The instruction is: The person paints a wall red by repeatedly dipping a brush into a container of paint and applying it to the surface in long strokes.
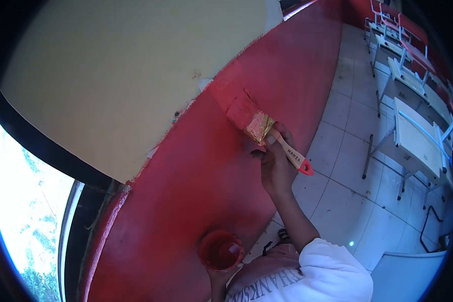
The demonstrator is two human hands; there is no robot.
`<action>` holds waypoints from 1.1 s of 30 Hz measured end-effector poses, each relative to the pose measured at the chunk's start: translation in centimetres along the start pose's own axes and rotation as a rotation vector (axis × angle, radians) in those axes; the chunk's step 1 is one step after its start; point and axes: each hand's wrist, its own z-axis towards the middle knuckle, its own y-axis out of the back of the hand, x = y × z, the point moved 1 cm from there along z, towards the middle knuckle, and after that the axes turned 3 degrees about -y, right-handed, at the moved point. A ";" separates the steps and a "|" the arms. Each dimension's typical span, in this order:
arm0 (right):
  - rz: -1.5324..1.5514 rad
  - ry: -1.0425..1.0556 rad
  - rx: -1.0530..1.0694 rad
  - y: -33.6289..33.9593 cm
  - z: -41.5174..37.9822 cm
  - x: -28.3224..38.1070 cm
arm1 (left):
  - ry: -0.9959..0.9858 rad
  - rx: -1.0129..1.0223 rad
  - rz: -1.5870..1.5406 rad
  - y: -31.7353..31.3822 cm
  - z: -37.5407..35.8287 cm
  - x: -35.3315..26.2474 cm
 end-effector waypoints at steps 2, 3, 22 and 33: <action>-0.047 -0.020 -0.015 1.3 -0.4 -0.3 | 0.040 -0.005 -0.033 0.3 -0.1 0.3; -0.071 -0.030 -0.022 2.0 -0.6 -0.5 | -0.081 0.007 0.225 0.2 0.1 0.4; -0.354 -0.203 -0.287 13.1 -4.5 -5.1 | -0.340 0.131 0.626 -0.5 1.1 -0.6; -0.645 -0.111 -0.227 15.4 -6.2 -1.3 | -0.181 0.049 0.311 -2.4 0.1 -1.1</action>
